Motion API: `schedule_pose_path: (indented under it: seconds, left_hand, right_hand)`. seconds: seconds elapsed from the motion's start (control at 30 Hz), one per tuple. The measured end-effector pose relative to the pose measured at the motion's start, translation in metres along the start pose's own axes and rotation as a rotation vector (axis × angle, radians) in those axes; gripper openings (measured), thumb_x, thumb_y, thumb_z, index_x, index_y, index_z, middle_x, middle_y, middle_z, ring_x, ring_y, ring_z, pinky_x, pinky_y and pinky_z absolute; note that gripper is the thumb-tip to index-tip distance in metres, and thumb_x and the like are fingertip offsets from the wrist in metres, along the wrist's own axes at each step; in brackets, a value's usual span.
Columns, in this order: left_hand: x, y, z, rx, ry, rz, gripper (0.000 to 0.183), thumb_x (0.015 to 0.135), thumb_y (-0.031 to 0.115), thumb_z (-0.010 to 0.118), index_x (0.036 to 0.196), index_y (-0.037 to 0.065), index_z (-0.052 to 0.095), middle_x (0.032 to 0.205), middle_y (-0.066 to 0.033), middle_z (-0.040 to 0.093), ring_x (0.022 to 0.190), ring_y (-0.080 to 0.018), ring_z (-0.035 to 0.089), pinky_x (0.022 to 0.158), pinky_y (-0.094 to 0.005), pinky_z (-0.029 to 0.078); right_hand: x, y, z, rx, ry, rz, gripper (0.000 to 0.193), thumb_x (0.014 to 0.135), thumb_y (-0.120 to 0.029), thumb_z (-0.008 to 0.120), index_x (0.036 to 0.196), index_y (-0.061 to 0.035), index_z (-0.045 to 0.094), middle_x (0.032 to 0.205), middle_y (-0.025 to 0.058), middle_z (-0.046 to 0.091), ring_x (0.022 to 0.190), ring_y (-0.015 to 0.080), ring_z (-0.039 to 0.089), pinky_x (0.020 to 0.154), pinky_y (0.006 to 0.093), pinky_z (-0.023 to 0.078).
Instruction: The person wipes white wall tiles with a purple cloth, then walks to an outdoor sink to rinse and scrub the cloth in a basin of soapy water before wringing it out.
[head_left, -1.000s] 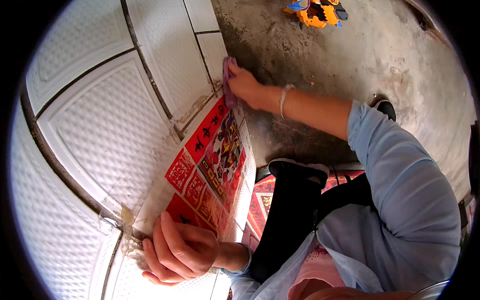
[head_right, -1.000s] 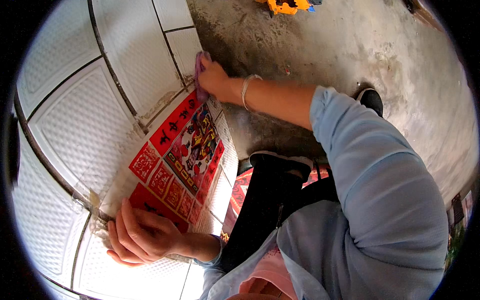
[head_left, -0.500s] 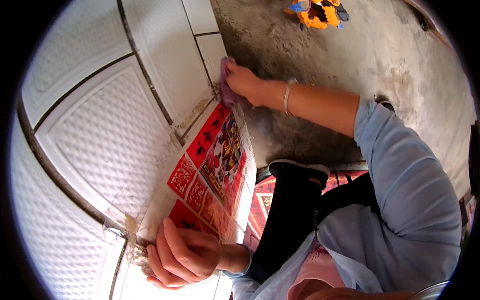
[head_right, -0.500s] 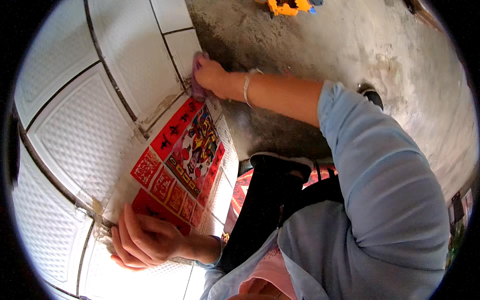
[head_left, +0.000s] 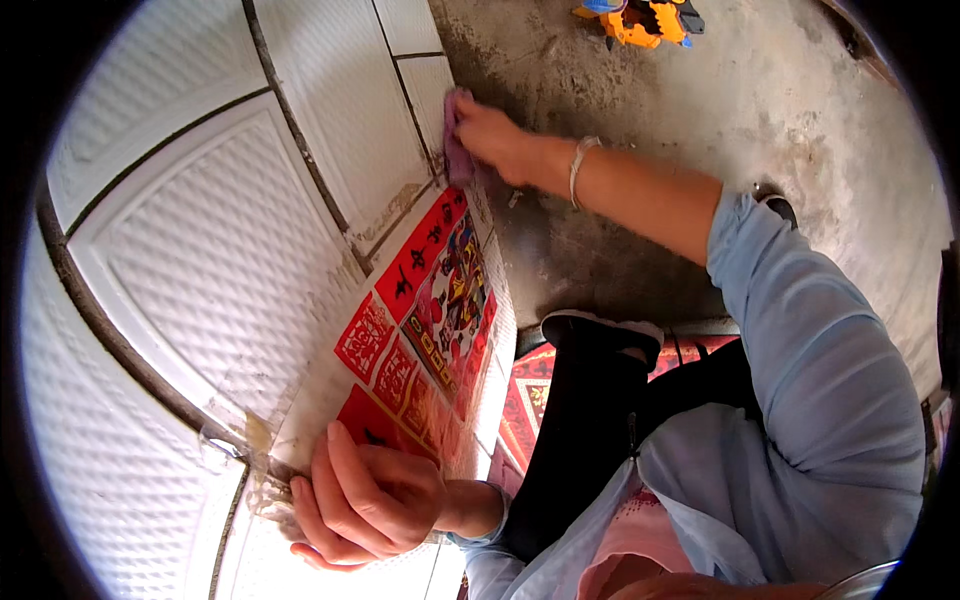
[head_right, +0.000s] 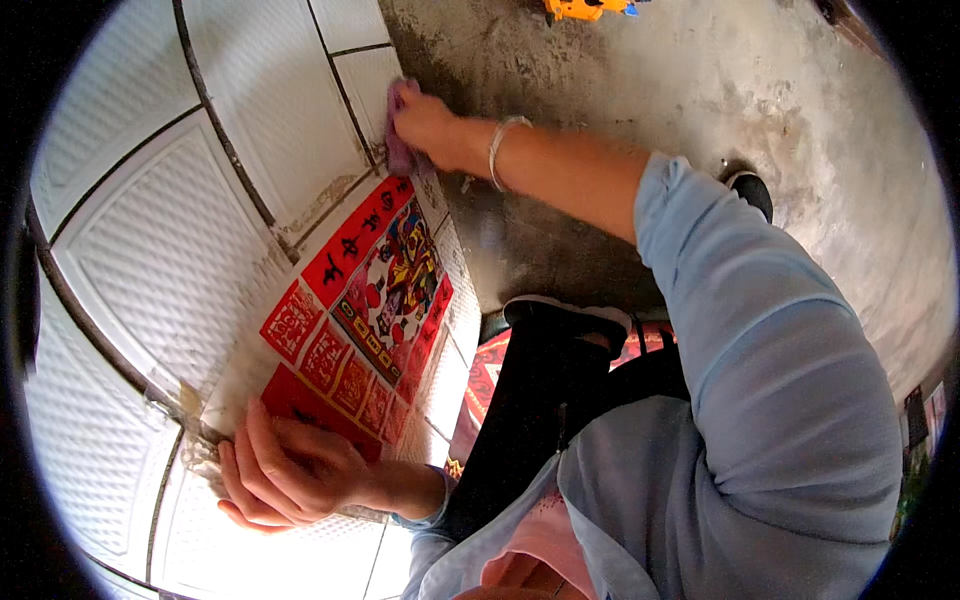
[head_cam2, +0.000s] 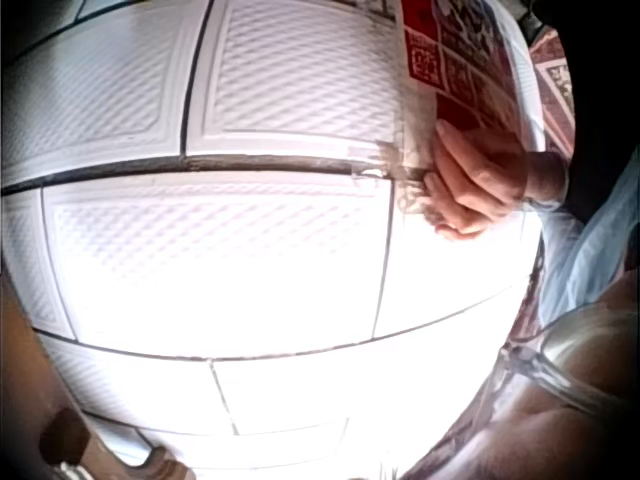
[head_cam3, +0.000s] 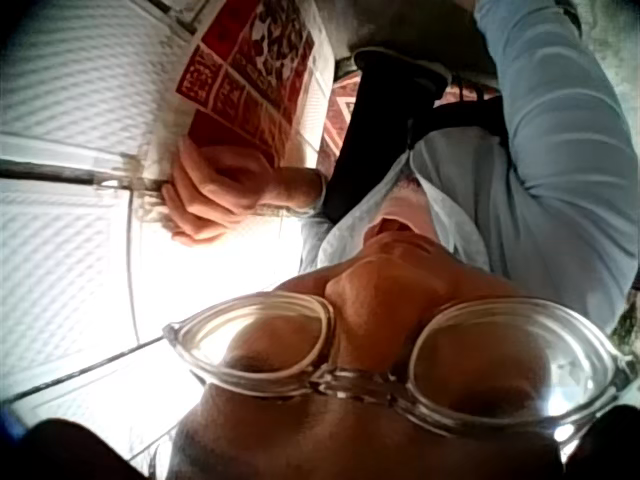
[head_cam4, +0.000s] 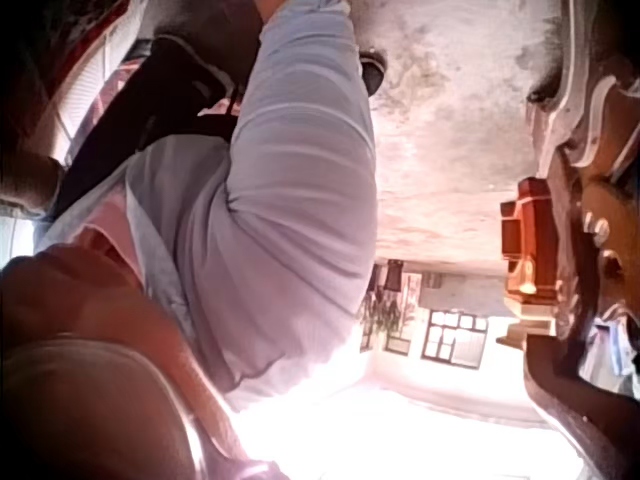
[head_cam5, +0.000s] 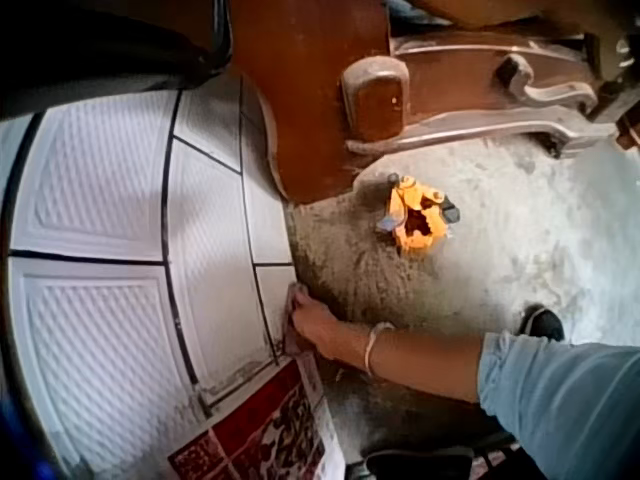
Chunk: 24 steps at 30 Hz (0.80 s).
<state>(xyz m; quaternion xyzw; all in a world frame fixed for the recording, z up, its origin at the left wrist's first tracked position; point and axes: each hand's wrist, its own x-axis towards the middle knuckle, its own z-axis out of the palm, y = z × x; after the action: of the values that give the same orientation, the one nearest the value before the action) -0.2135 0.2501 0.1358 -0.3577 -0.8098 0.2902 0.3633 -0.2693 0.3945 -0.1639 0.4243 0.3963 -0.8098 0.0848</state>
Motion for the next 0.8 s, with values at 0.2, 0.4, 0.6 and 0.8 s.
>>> schedule_pose_path:
  seconds: [0.2,0.4,0.6,0.8]
  left_hand:
    - [0.004,0.006,0.001,-0.004,0.015,0.013,0.014,0.085,0.016,0.058,0.083,0.022,0.071,0.079,0.0080,0.067,0.086,-0.0149,0.059,0.101,-0.0370,0.030]
    - [0.002,0.005,-0.001,-0.001,-0.003,0.030,0.014,0.085,0.017,0.058,0.084,0.022,0.071,0.080,0.0079,0.067,0.086,-0.0148,0.059,0.101,-0.0373,0.030]
    - [-0.003,0.006,0.008,-0.033,0.008,0.039,0.013,0.085,0.016,0.059,0.084,0.022,0.071,0.079,0.0079,0.067,0.086,-0.0149,0.060,0.101,-0.0376,0.030]
    - [0.004,0.004,0.003,0.026,-0.011,0.007,0.010,0.086,0.026,0.062,0.085,0.025,0.071,0.083,0.0107,0.067,0.090,-0.0114,0.060,0.098,-0.0372,0.034]
  right_hand:
    - [-0.008,0.014,-0.008,-0.079,-0.096,-0.028,0.056,0.087,-0.007,0.040,0.143,-0.0078,0.030,0.141,0.0099,0.039,0.125,0.0196,0.038,0.100,0.0283,0.032]
    - [0.004,0.036,-0.008,0.012,-0.164,0.092,0.064,0.081,-0.003,0.038,0.144,-0.0130,0.028,0.146,0.0170,0.030,0.134,0.0298,0.029,0.106,0.0366,0.029]
    - [0.021,-0.020,-0.017,-0.021,-0.103,0.012,0.060,0.083,-0.006,0.039,0.142,-0.0143,0.032,0.141,0.0180,0.038,0.130,0.0286,0.036,0.103,0.0339,0.031]
    - [0.001,0.062,0.000,-0.111,-0.051,-0.065,0.060,0.081,-0.004,0.041,0.140,-0.0125,0.034,0.124,0.0245,0.052,0.114,0.0350,0.051,0.092,0.0351,0.041]
